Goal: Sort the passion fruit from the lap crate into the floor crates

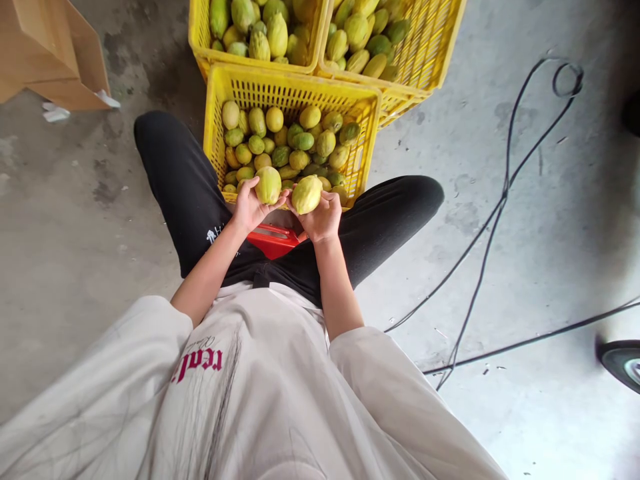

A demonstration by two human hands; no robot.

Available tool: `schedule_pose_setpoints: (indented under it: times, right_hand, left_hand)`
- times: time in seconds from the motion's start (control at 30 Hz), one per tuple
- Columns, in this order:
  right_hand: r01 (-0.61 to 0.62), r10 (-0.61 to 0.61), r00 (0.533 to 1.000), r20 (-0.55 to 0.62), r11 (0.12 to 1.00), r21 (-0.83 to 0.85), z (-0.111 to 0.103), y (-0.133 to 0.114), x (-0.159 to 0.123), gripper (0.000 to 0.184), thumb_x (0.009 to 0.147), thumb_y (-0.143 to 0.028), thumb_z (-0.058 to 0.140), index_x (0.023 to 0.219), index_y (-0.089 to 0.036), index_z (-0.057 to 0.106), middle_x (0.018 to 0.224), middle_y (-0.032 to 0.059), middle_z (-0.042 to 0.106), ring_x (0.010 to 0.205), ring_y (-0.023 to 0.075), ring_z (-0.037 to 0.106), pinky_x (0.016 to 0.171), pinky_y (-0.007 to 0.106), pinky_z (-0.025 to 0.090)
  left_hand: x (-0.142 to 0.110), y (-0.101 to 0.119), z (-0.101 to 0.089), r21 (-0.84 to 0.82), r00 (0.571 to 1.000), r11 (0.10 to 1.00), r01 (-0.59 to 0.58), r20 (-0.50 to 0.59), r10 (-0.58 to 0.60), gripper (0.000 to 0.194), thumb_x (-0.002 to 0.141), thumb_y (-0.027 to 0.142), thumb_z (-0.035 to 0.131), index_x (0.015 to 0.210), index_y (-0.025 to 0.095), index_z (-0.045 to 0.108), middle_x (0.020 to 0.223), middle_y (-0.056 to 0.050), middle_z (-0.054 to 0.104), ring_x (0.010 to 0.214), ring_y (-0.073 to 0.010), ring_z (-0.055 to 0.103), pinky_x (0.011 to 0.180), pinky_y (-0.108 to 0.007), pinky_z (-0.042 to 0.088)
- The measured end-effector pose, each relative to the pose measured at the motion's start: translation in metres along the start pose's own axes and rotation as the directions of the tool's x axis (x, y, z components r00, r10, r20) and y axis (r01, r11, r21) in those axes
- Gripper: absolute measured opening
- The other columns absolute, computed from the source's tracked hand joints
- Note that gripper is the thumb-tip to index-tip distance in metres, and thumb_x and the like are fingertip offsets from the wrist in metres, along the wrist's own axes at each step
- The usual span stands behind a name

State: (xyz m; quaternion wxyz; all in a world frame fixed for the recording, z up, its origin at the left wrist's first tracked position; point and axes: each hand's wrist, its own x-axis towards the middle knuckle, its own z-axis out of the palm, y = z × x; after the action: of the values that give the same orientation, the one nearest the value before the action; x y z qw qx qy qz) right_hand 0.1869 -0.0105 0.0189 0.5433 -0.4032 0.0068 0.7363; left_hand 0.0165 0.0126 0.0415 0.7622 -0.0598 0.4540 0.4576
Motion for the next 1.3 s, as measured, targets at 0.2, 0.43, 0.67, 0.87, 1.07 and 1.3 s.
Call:
schedule_pose_setpoints:
  times: [0.2,0.43,0.67,0.87,1.07,1.3]
  right_hand:
    - [-0.017,0.017,1.0,0.009,0.996,-0.085,-0.007,0.005,0.004,0.027,0.097,-0.046,0.077,0.115,-0.027,0.071,0.097,0.0003,0.081,0.098,0.0243,0.081,0.085,0.038,0.074]
    - [-0.024,0.033,0.997,0.072,0.993,-0.119,-0.013,0.006,0.008,0.033,0.093,-0.05,0.084,0.116,-0.031,0.069,0.103,-0.0015,0.081,0.106,0.0243,0.082,0.088,0.037,0.072]
    - [-0.02,0.02,1.0,0.006,0.999,0.043,-0.007,0.001,0.004,0.03,0.1,-0.05,0.06,0.11,-0.024,0.072,0.105,0.0071,0.084,0.109,0.03,0.081,0.091,0.047,0.073]
    - [-0.004,0.002,1.0,0.031,0.997,0.073,-0.009,0.002,0.007,0.028,0.104,-0.048,0.056,0.112,-0.024,0.07,0.104,0.0073,0.084,0.119,0.0319,0.078,0.103,0.055,0.069]
    - [0.009,-0.01,1.0,-0.013,0.998,-0.063,-0.017,0.007,0.01,0.027,0.104,-0.055,0.07,0.11,-0.029,0.068,0.093,-0.0012,0.079,0.104,0.0244,0.08,0.09,0.041,0.072]
    - [0.015,-0.019,0.997,-0.072,0.998,-0.059,-0.012,0.005,0.008,0.026,0.099,-0.052,0.074,0.111,-0.029,0.069,0.092,-0.0005,0.078,0.101,0.0255,0.08,0.083,0.038,0.073]
  left_hand:
    - [0.002,-0.004,-0.003,0.038,0.999,0.999,-0.013,0.047,0.011,0.028,0.103,0.037,0.072,0.126,0.02,0.07,0.093,-0.005,0.08,0.08,-0.0205,0.081,0.076,-0.029,0.064]
    - [-0.002,0.0,0.001,0.003,0.998,0.999,0.04,0.05,-0.04,0.043,0.105,0.049,0.065,0.138,0.021,0.072,0.108,-0.01,0.085,0.093,-0.0259,0.085,0.081,-0.032,0.068]
    - [-0.002,0.0,0.002,-0.042,0.996,0.998,0.049,0.074,-0.046,0.045,0.11,0.041,0.047,0.146,0.023,0.067,0.111,-0.009,0.086,0.115,-0.034,0.086,0.098,-0.05,0.07]
    - [0.006,-0.005,-0.006,-0.021,0.997,1.0,0.017,0.074,-0.015,0.043,0.106,0.041,0.064,0.147,0.025,0.063,0.108,-0.008,0.085,0.109,-0.0316,0.087,0.095,-0.043,0.07]
    - [0.003,-0.007,-0.005,0.078,0.996,0.996,-0.042,0.086,0.035,0.044,0.107,0.028,0.065,0.151,0.031,0.06,0.106,-0.003,0.084,0.093,-0.0229,0.087,0.085,-0.032,0.068]
    - [0.005,-0.008,-0.007,0.157,0.981,0.987,-0.012,0.195,-0.019,0.03,0.108,0.032,0.063,0.137,0.026,0.069,0.09,-0.003,0.081,0.076,-0.0201,0.083,0.074,-0.029,0.067]
